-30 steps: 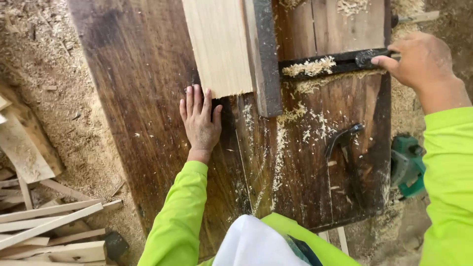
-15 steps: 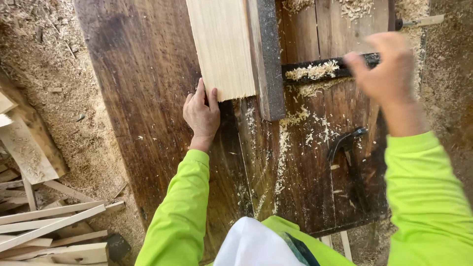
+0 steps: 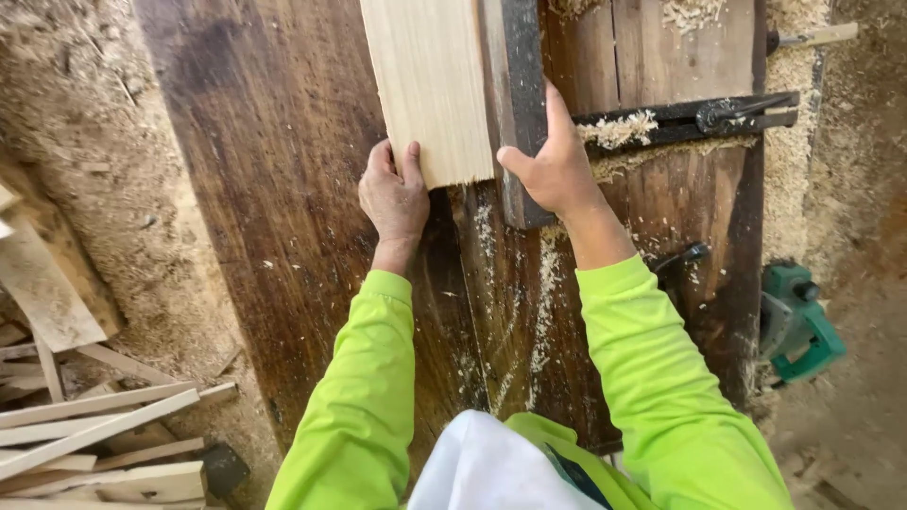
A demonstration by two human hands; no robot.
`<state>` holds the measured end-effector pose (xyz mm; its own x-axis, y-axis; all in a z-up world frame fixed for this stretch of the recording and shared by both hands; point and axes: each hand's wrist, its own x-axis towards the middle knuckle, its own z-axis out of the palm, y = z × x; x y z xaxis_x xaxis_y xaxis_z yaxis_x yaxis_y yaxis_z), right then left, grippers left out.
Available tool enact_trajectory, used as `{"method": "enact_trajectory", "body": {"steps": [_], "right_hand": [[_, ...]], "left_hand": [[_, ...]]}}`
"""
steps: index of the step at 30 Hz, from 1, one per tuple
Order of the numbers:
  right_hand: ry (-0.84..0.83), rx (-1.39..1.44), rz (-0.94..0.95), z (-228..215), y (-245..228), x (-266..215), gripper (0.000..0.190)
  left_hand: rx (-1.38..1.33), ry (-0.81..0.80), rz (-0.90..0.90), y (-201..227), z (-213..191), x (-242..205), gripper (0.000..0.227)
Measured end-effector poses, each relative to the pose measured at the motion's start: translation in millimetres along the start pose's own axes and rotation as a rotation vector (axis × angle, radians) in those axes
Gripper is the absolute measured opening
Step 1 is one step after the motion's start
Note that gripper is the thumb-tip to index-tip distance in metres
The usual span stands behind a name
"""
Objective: The recorder is using a table saw to cut wooden boards and a hammer to secure parts at a workbench.
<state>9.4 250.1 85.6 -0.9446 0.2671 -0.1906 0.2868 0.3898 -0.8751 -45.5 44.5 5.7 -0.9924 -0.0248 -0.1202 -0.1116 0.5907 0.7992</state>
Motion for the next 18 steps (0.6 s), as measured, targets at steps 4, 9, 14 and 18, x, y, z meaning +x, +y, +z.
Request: {"method": "enact_trajectory", "body": {"steps": [4, 9, 14, 18], "right_hand": [[-0.013, -0.009, -0.025, 7, -24, 0, 0.089], [0.024, -0.016, 0.008, 6, 8, -3, 0.09], [0.028, 0.066, -0.115, 6, 3, -2, 0.087], [0.036, 0.21, 0.144, 4, -22, -8, 0.092]], "left_hand": [[-0.052, 0.016, 0.037, -3, -11, -1, 0.026], [-0.101, 0.001, 0.104, -2, -9, -5, 0.022], [-0.196, 0.028, 0.135, -14, -8, 1, 0.02], [-0.152, -0.035, 0.176, -13, -15, 5, 0.021]]}}
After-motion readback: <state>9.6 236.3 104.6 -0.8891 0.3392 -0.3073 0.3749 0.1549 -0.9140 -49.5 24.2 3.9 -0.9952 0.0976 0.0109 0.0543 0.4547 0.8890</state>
